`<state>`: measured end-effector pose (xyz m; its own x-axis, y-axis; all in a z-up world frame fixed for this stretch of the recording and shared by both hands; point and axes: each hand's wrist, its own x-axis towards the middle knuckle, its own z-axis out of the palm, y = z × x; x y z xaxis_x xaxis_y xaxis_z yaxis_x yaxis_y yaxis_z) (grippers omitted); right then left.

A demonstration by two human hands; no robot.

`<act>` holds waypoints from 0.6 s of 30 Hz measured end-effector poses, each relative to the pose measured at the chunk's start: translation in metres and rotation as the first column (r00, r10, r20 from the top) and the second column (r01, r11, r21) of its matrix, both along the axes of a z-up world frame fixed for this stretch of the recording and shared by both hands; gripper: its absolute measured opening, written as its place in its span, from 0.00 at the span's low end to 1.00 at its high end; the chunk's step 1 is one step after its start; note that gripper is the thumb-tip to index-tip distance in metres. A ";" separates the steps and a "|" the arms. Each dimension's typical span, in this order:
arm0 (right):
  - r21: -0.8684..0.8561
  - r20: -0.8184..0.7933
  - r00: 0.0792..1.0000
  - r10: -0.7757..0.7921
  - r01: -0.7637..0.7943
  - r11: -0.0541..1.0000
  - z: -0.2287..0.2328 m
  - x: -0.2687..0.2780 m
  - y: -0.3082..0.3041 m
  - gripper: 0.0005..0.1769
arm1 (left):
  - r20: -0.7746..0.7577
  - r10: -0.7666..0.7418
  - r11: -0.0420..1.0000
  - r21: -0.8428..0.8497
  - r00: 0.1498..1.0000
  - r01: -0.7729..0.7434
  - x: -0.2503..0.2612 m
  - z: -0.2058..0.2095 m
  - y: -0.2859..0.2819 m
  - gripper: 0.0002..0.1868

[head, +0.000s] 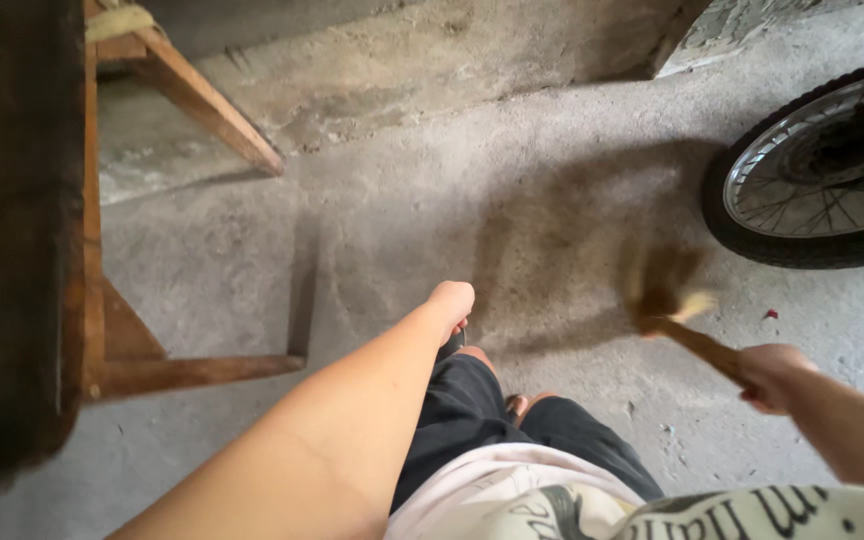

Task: The person sweeps debris across a concrete floor using a short broom, moving around furniture and a motorcycle.

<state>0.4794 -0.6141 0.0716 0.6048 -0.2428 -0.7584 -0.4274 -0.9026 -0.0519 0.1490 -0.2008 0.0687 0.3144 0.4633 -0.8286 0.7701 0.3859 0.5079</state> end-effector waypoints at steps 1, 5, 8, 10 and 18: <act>-0.004 0.003 1.000 0.009 -0.009 1.000 0.006 0.009 -0.005 0.19 | 0.003 0.009 1.000 -0.004 1.000 -0.009 -0.001 0.004 -0.012 0.14; -0.065 0.054 0.932 0.358 -0.354 0.933 0.075 -0.026 0.032 0.19 | -0.027 0.035 0.998 -0.046 0.999 -0.036 -0.003 0.018 -0.058 0.13; 0.127 0.147 0.959 0.244 -0.263 0.957 0.134 -0.105 0.071 0.22 | -0.020 0.028 0.999 -0.033 0.999 -0.029 -0.006 0.010 -0.091 0.14; 0.181 0.092 0.917 0.389 -0.399 0.899 0.168 -0.156 0.095 0.23 | 0.001 0.027 0.998 -0.051 1.000 -0.027 -0.005 0.001 -0.112 0.15; 0.153 0.122 0.272 0.955 -0.955 0.253 0.167 -0.275 0.183 0.20 | 0.013 0.030 0.999 -0.020 0.999 -0.030 -0.012 0.001 -0.137 0.15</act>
